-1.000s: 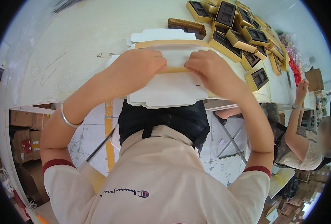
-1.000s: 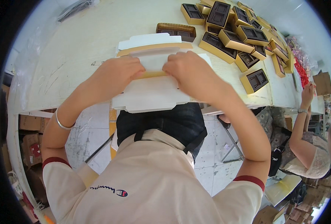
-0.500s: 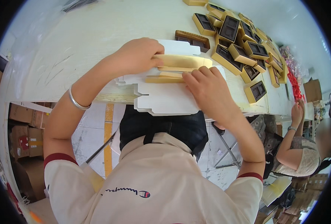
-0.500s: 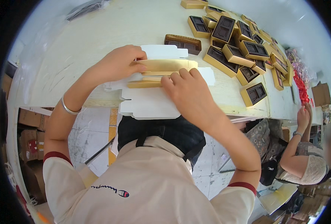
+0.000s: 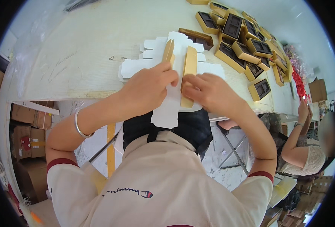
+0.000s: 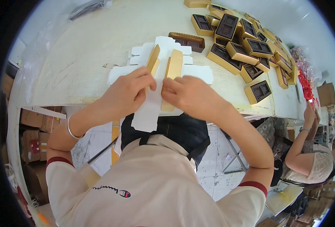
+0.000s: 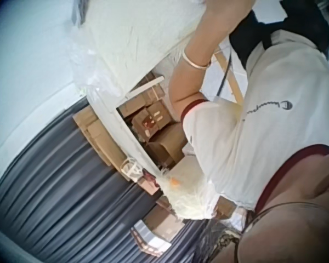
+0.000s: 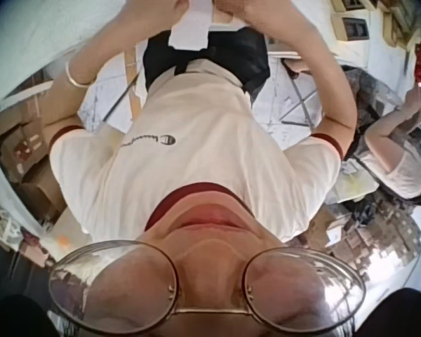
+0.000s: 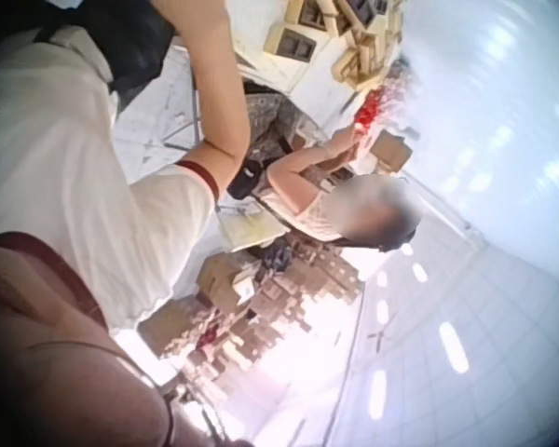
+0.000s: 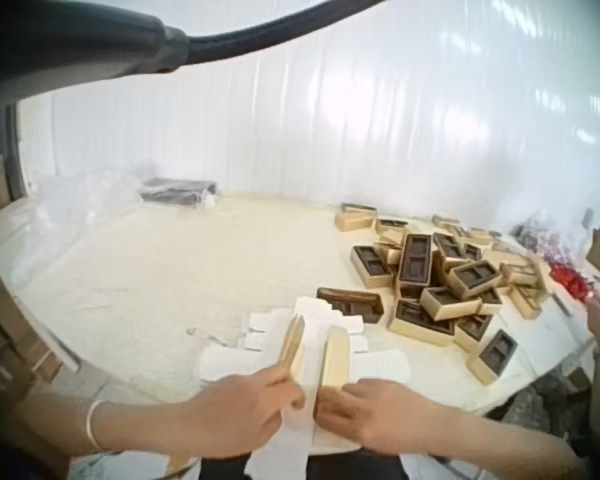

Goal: The person folds flat cardboard pieces into small rectangular boxes, inserts dark rectangular items into each box, and places the completed boxes on the table. The person repeats this process multiple times.

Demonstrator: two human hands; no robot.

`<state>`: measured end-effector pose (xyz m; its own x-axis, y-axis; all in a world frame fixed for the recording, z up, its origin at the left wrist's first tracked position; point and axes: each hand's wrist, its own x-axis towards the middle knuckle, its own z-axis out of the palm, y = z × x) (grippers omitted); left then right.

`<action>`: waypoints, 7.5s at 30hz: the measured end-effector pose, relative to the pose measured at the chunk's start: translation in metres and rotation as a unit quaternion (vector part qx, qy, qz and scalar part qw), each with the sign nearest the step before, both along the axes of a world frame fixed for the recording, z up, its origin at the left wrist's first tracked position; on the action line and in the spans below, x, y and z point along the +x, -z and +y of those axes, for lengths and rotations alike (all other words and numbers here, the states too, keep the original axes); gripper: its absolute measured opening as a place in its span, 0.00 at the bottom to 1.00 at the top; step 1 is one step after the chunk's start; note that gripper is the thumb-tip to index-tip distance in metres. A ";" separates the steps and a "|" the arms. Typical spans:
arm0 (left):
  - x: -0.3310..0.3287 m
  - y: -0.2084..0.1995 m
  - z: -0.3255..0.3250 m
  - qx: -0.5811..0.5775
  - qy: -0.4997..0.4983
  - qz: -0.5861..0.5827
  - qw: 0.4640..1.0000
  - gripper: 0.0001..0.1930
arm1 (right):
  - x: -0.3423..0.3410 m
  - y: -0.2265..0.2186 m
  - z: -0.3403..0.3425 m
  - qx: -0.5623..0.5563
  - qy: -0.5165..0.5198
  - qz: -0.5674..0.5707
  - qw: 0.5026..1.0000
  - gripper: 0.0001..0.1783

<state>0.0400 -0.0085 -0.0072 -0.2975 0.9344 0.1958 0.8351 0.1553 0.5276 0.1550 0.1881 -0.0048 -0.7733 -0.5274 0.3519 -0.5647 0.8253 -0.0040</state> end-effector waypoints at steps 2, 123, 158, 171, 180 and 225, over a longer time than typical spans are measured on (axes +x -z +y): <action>-0.008 -0.002 -0.003 -0.077 -0.012 -0.110 0.991 0.19 | 0.011 -0.001 -0.004 -0.072 0.002 -0.056 0.996 0.15; -0.012 0.004 -0.022 0.051 0.109 0.103 0.987 0.20 | 0.017 -0.013 0.008 -0.010 0.026 -0.062 0.998 0.15; 0.024 0.013 -0.018 0.070 0.001 -0.121 0.990 0.06 | 0.047 0.031 -0.035 -0.149 0.054 0.138 0.978 0.20; 0.029 0.022 -0.014 0.224 -0.067 -0.284 0.930 0.11 | 0.028 0.037 -0.050 -0.081 0.160 0.162 0.970 0.22; 0.036 0.027 -0.019 0.091 -0.035 0.047 0.994 0.08 | 0.011 0.001 -0.041 -0.060 0.092 -0.083 0.991 0.11; 0.005 -0.005 -0.026 0.093 -0.043 -0.015 0.995 0.27 | -0.070 -0.032 0.091 -0.083 0.338 -0.128 0.929 0.11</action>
